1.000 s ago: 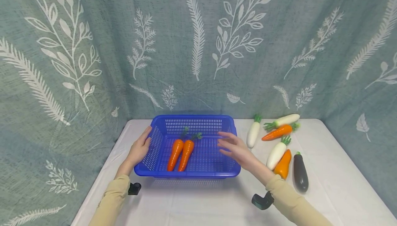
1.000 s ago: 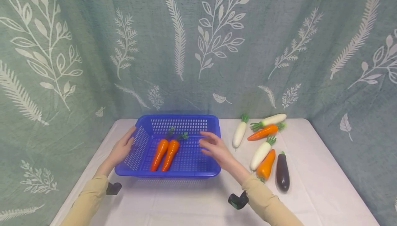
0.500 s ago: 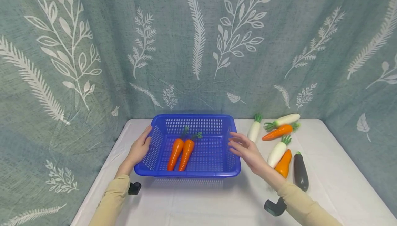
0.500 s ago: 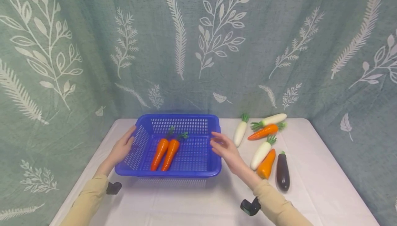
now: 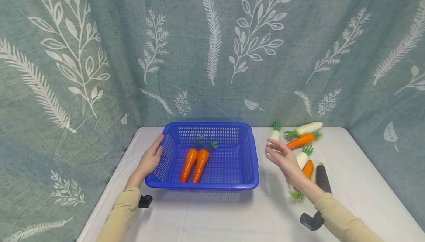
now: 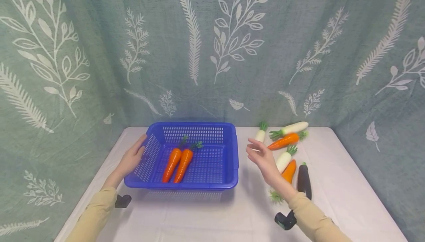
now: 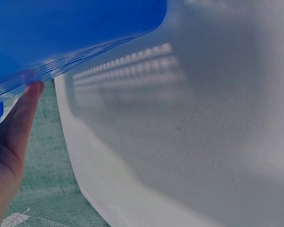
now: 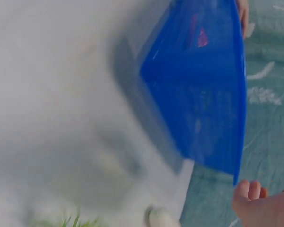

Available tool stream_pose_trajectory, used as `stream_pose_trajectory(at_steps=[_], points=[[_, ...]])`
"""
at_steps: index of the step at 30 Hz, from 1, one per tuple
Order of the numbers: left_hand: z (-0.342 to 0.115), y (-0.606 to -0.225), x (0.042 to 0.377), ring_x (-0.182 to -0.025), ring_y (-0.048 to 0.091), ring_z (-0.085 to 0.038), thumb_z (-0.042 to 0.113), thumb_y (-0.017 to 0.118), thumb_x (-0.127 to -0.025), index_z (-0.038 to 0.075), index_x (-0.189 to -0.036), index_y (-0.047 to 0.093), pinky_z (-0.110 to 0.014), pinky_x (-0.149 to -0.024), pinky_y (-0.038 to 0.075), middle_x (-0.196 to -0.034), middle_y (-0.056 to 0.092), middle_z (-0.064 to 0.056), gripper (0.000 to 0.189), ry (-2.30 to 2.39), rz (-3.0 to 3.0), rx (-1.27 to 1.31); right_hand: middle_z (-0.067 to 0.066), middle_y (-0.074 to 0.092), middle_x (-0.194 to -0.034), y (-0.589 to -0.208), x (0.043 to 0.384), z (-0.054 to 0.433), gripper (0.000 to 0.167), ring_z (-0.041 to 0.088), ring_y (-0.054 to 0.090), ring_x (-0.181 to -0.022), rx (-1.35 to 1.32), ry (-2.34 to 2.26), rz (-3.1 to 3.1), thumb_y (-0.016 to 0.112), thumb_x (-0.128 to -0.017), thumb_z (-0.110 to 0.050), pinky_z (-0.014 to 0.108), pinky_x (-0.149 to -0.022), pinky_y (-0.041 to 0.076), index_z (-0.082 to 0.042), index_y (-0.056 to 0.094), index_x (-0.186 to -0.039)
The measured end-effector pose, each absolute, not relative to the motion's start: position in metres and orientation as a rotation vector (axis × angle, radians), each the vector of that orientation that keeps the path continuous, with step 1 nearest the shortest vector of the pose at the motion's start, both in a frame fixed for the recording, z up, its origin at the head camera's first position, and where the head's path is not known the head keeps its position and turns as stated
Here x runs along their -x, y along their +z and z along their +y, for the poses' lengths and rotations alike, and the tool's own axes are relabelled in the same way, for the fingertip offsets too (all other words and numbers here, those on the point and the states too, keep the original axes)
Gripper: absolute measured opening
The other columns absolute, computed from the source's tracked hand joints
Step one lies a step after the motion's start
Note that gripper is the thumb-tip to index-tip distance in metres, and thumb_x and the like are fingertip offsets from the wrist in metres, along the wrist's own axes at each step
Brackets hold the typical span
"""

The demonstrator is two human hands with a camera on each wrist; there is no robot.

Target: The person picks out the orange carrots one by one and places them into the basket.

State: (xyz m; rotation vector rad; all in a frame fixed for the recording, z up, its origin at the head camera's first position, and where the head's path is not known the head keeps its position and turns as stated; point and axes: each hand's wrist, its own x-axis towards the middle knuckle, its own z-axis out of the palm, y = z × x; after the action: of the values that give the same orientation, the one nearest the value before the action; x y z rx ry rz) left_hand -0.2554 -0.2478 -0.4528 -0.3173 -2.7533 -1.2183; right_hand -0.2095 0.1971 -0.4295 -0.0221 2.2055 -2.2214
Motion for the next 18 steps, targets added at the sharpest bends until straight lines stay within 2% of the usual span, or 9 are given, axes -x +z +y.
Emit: stream_pose_trajectory(at_steps=[5,13,15,18], points=[[-0.247,-0.452,0.255,-0.142,0.02,-0.044,0.004,0.032,-0.105,-0.008,-0.15,0.025,-0.054,-0.118,0.017,-0.157,0.02,-0.025,0.048,-1.228,-2.756,0.314,0.021,0.044,-0.135,-0.431,0.21,0.218,0.056,-0.002,0.057,-0.098,-0.106,-2.147,2.272,0.057,-0.1,-0.018,0.02,-0.094,0.05,0.004,0.036,-0.147],[-0.247,-0.451,0.254,-0.143,0.02,-0.044,0.004,0.032,-0.105,-0.007,-0.15,0.024,-0.053,-0.118,0.016,-0.157,0.02,-0.025,0.048,-1.222,-2.76,0.31,0.017,0.043,-0.137,-0.438,0.205,0.248,0.057,-0.005,0.053,-0.098,-0.255,-2.032,2.364,0.053,-0.102,-0.024,0.019,-0.095,0.049,0.002,0.033,-0.148],[-0.247,-0.452,0.254,-0.143,0.02,-0.043,0.004,0.032,-0.105,-0.007,-0.15,0.025,-0.054,-0.118,0.016,-0.157,0.02,-0.025,0.048,-1.222,-2.758,0.309,0.018,0.041,-0.139,-0.44,0.204,0.253,0.057,0.002,0.052,-0.106,-0.3,-1.996,2.389,0.051,-0.103,-0.025,0.024,-0.101,0.047,0.003,0.031,-0.149],[-0.247,-0.452,0.254,-0.143,0.02,-0.044,0.004,0.032,-0.105,-0.007,-0.151,0.025,-0.054,-0.118,0.016,-0.157,0.02,-0.024,0.048,-1.223,-2.76,0.307,0.026,0.033,-0.147,-0.443,0.203,0.26,0.059,0.024,0.046,-0.126,-0.406,-1.978,2.391,0.048,-0.103,-0.025,0.036,-0.11,0.04,0.002,0.026,-0.151]])
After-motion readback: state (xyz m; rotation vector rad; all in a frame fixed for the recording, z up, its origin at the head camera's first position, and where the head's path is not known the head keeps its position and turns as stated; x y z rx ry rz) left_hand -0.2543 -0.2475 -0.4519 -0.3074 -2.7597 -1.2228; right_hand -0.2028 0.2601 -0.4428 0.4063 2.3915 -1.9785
